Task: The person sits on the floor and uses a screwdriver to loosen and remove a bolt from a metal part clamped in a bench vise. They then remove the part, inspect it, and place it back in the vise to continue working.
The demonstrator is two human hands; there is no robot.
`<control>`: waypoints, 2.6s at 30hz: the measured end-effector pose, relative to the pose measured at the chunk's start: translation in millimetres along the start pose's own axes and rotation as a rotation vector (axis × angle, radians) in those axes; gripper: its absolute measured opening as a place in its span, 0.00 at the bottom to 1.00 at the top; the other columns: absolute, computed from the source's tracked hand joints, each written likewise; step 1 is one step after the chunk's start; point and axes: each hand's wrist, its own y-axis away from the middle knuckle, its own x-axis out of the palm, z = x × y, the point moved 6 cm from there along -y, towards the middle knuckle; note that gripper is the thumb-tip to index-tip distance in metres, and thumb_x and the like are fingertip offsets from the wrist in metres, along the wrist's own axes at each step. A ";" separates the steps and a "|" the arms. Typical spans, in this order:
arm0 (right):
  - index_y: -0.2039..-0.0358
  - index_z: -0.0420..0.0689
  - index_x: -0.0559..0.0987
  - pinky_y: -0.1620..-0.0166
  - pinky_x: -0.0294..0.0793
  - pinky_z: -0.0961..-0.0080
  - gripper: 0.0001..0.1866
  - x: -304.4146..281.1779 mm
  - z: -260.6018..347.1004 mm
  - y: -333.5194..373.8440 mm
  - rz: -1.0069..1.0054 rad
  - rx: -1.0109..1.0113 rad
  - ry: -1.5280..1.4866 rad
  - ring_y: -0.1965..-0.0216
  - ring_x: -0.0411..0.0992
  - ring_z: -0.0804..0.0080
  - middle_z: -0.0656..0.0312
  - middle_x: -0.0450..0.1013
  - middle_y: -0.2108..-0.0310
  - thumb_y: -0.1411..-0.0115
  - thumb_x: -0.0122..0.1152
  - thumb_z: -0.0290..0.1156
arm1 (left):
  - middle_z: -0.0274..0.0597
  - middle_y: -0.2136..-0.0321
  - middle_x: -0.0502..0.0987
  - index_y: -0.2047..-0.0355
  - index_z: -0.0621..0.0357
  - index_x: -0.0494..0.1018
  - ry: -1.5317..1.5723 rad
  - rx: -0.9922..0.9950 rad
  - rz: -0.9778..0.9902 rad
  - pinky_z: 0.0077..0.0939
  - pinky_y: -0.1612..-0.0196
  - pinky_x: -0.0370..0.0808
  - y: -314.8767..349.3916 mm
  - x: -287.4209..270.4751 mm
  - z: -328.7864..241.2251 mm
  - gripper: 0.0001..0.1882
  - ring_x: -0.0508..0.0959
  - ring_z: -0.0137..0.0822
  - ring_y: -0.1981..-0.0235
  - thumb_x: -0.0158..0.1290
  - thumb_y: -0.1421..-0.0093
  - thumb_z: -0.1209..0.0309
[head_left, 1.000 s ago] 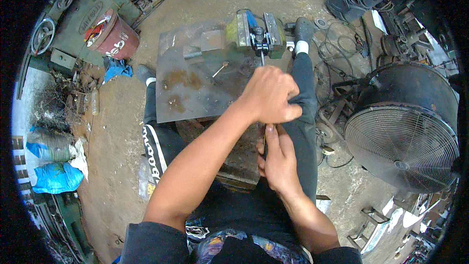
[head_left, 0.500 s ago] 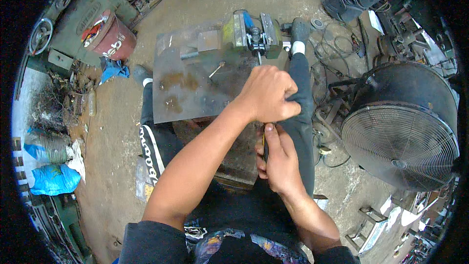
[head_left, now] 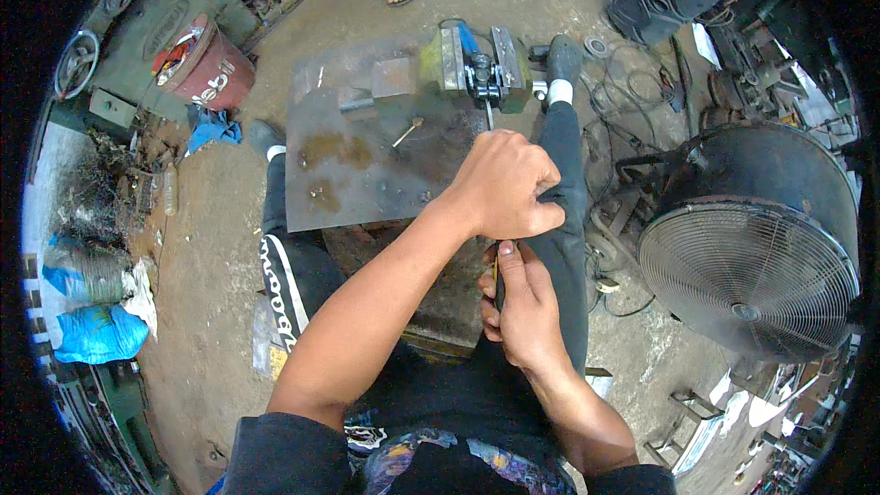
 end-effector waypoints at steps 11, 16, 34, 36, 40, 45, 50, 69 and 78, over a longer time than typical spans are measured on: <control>0.55 0.49 0.69 0.84 0.52 0.83 0.17 1.1 -2.3 -0.4 -0.001 -0.053 -0.033 0.85 0.55 0.83 0.69 0.62 0.76 0.24 0.42 0.49 | 0.52 0.90 0.65 0.92 0.58 0.63 -0.052 -0.029 -0.008 0.50 0.77 0.64 1.3 -1.1 0.1 0.18 0.70 0.59 0.83 0.57 0.64 0.58; 0.56 0.48 0.69 0.84 0.53 0.83 0.16 0.8 -3.1 -0.5 0.011 -0.067 0.014 0.85 0.56 0.83 0.70 0.63 0.76 0.24 0.42 0.49 | 0.54 0.90 0.66 0.92 0.59 0.65 -0.027 -0.035 0.028 0.50 0.77 0.65 1.6 0.1 -3.9 0.18 0.71 0.61 0.82 0.57 0.65 0.59; 0.57 0.48 0.69 0.86 0.57 0.79 0.14 -1.2 -1.0 -11.4 -0.033 -0.084 0.059 0.86 0.59 0.80 0.69 0.62 0.78 0.24 0.42 0.45 | 0.55 0.81 0.77 0.84 0.57 0.76 -0.189 -0.061 0.198 0.55 0.68 0.74 0.2 8.4 3.4 0.19 0.78 0.61 0.74 0.59 0.59 0.52; 0.57 0.48 0.69 0.86 0.59 0.79 0.14 -3.0 -6.8 -10.8 -0.036 -0.093 0.122 0.85 0.60 0.81 0.69 0.63 0.78 0.24 0.41 0.45 | 0.56 0.82 0.76 0.85 0.59 0.75 -0.181 -0.009 0.147 0.55 0.68 0.73 6.0 11.9 -0.3 0.19 0.78 0.61 0.73 0.59 0.60 0.54; 0.59 0.46 0.68 0.84 0.56 0.77 0.16 -34.1 -59.1 -7.7 0.071 0.076 -0.026 0.84 0.60 0.78 0.66 0.63 0.78 0.26 0.43 0.47 | 0.54 0.81 0.76 0.86 0.59 0.73 -0.043 -0.153 0.289 0.53 0.67 0.72 44.4 53.2 6.2 0.18 0.78 0.59 0.73 0.60 0.57 0.55; 0.58 0.39 0.72 0.78 0.63 0.72 0.17 -55.8 -106.8 -20.5 -0.124 -0.606 0.578 0.79 0.66 0.74 0.60 0.70 0.73 0.27 0.48 0.43 | 0.47 0.74 0.78 0.75 0.57 0.73 0.075 -0.051 0.013 0.49 0.66 0.73 114.5 57.3 -14.2 0.18 0.80 0.54 0.70 0.62 0.53 0.56; 0.63 0.36 0.72 0.66 0.72 0.57 0.14 -69.2 -134.1 -49.2 -0.196 -0.313 0.375 0.73 0.74 0.60 0.49 0.76 0.74 0.32 0.56 0.36 | 0.46 0.70 0.80 0.68 0.56 0.74 0.192 -0.243 0.027 0.45 0.62 0.76 161.7 37.8 2.5 0.16 0.82 0.50 0.67 0.62 0.48 0.58; 0.61 0.39 0.75 0.67 0.72 0.69 0.15 -44.7 -128.2 -58.0 -0.247 -0.305 0.632 0.73 0.73 0.70 0.59 0.73 0.75 0.41 0.66 0.36 | 0.56 0.55 0.82 0.53 0.52 0.79 0.136 -0.572 0.637 0.48 0.46 0.75 247.1 81.3 101.2 0.25 0.80 0.59 0.51 0.57 0.43 0.49; 0.60 0.45 0.75 0.81 0.61 0.75 0.07 -43.3 -145.9 -67.5 -0.062 -0.063 0.254 0.81 0.65 0.78 0.68 0.66 0.79 0.36 0.61 0.32 | 0.56 0.51 0.80 0.50 0.53 0.79 0.137 -0.558 0.704 0.49 0.45 0.74 241.8 105.2 110.1 0.27 0.79 0.59 0.50 0.57 0.44 0.48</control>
